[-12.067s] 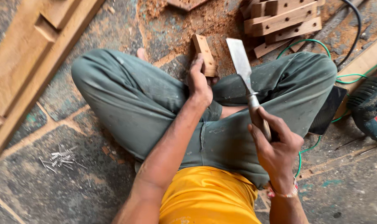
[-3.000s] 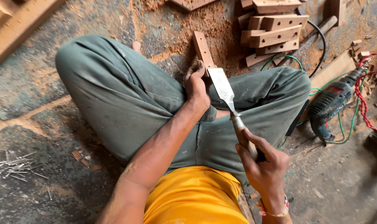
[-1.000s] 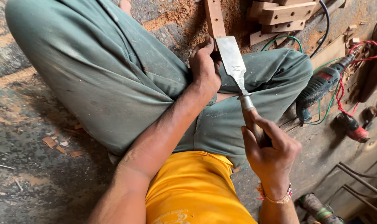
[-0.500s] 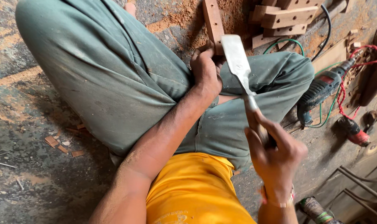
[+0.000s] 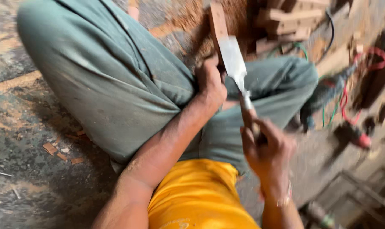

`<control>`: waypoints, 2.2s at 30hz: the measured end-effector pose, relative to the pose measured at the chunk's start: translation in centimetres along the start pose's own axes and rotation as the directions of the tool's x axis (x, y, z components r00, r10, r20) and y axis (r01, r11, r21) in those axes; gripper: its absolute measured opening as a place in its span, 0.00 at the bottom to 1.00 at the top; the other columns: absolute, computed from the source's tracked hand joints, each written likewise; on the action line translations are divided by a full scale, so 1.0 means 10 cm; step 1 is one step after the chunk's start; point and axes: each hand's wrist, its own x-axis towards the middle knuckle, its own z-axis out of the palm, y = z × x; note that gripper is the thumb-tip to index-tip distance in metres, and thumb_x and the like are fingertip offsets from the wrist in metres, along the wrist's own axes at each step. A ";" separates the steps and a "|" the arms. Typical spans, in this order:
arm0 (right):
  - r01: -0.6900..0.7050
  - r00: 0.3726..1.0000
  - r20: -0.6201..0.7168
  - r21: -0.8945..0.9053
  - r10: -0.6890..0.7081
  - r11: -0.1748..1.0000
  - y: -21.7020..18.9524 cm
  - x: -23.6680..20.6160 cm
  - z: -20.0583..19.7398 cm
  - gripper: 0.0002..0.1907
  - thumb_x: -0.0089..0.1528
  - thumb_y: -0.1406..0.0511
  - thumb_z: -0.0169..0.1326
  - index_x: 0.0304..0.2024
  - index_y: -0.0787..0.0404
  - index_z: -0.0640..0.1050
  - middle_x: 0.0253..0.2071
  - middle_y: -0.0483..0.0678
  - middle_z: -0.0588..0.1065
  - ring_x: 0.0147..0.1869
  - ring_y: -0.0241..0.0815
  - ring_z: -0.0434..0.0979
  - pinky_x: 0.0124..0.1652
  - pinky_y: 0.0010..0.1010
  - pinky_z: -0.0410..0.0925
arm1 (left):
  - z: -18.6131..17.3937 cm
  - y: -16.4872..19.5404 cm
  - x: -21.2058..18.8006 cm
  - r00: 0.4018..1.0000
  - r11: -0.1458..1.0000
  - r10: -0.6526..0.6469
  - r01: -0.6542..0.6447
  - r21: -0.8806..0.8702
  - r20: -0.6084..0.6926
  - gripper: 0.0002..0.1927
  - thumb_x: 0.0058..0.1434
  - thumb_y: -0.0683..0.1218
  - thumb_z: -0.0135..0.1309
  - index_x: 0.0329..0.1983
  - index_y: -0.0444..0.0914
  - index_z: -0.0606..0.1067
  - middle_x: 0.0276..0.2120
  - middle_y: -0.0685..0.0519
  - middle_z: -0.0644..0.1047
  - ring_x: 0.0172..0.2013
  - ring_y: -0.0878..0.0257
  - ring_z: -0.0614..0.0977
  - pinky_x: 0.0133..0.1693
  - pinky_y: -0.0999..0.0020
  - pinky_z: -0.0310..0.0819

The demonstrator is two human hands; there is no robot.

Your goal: The person sits cross-legged on the floor and uses a chisel to carve and smooth a small wooden piece. They hold the wood in their left hand and strike the chisel with their right hand, occasionally rotating the piece to work on different sides.

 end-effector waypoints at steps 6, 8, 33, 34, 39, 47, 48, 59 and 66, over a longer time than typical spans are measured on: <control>0.047 0.997 -0.056 -0.002 -0.047 0.999 -0.36 0.30 0.03 0.10 0.62 0.67 0.66 0.44 0.63 0.81 0.24 0.54 0.70 0.24 0.37 0.69 0.30 0.29 0.65 | -0.01 0.00 0.05 0.994 0.997 0.080 -0.080 -0.003 0.070 0.04 0.62 0.43 0.54 0.34 0.37 0.77 0.27 0.55 0.78 0.24 0.66 0.76 0.24 0.71 0.66; 0.020 1.000 -0.006 0.009 -0.019 1.000 -0.41 0.29 -0.04 0.12 0.60 0.67 0.65 0.45 0.63 0.81 0.24 0.53 0.70 0.22 0.37 0.69 0.29 0.29 0.65 | 0.01 0.02 0.06 0.997 0.997 0.072 -0.071 -0.023 0.031 0.04 0.62 0.43 0.53 0.36 0.37 0.77 0.27 0.54 0.78 0.24 0.65 0.76 0.24 0.71 0.67; 0.115 0.993 -0.045 0.054 -0.112 0.992 -0.28 0.54 0.20 0.10 0.62 0.68 0.62 0.46 0.61 0.80 0.26 0.56 0.74 0.26 0.47 0.77 0.29 0.34 0.67 | -0.01 -0.10 0.21 0.986 0.987 0.150 -0.145 -0.074 0.077 0.06 0.67 0.42 0.55 0.42 0.33 0.74 0.35 0.49 0.76 0.33 0.57 0.77 0.34 0.60 0.76; 0.134 0.990 -0.049 0.072 -0.131 0.988 -0.28 0.56 0.20 0.11 0.62 0.67 0.62 0.46 0.60 0.80 0.27 0.55 0.76 0.26 0.45 0.78 0.29 0.33 0.68 | -0.01 -0.10 0.21 0.987 0.986 0.147 -0.141 -0.093 0.066 0.05 0.66 0.41 0.53 0.42 0.34 0.74 0.35 0.49 0.76 0.33 0.58 0.78 0.34 0.61 0.77; 0.014 0.999 -0.036 0.037 -0.013 0.999 -0.23 0.56 0.15 0.10 0.61 0.69 0.65 0.46 0.64 0.83 0.22 0.54 0.72 0.21 0.38 0.69 0.25 0.30 0.62 | -0.03 -0.06 0.04 0.987 0.991 0.116 -0.107 -0.078 0.113 0.07 0.66 0.42 0.54 0.45 0.35 0.73 0.38 0.51 0.77 0.36 0.62 0.80 0.38 0.63 0.79; -0.152 0.967 -0.070 0.607 0.243 0.780 0.26 -0.13 -0.19 0.22 0.62 0.72 0.66 0.58 0.67 0.80 0.32 0.43 0.77 0.30 0.25 0.69 0.28 0.18 0.59 | 0.15 0.16 -0.53 0.672 0.622 0.541 -0.724 0.297 0.506 0.27 0.64 0.39 0.61 0.65 0.36 0.67 0.47 0.48 0.79 0.44 0.57 0.82 0.46 0.62 0.80; -0.160 0.962 -0.063 0.656 0.265 0.738 0.33 -0.20 -0.24 0.22 0.61 0.72 0.66 0.58 0.67 0.80 0.33 0.44 0.77 0.29 0.25 0.69 0.28 0.18 0.60 | 0.20 0.20 -0.59 0.529 0.408 0.593 -0.847 0.340 0.607 0.29 0.65 0.39 0.63 0.68 0.35 0.67 0.49 0.48 0.79 0.47 0.56 0.83 0.49 0.63 0.79; -0.238 0.936 0.081 0.862 0.342 0.448 1.17 -0.61 -0.34 0.21 0.57 0.69 0.67 0.53 0.67 0.81 0.28 0.44 0.78 0.23 0.26 0.70 0.22 0.18 0.61 | 0.25 -0.12 -0.90 0.188 -0.327 0.612 -0.825 0.462 0.768 0.27 0.62 0.34 0.55 0.63 0.46 0.74 0.51 0.50 0.79 0.51 0.58 0.82 0.54 0.65 0.79; -0.235 0.939 0.093 0.877 0.332 0.419 1.60 -0.73 -0.22 0.20 0.58 0.69 0.66 0.53 0.66 0.81 0.29 0.44 0.78 0.23 0.25 0.69 0.21 0.18 0.61 | 0.32 -0.32 -0.63 0.751 -0.005 0.541 -0.446 0.895 0.378 0.22 0.68 0.54 0.65 0.51 0.32 0.76 0.36 0.50 0.79 0.36 0.63 0.80 0.35 0.71 0.71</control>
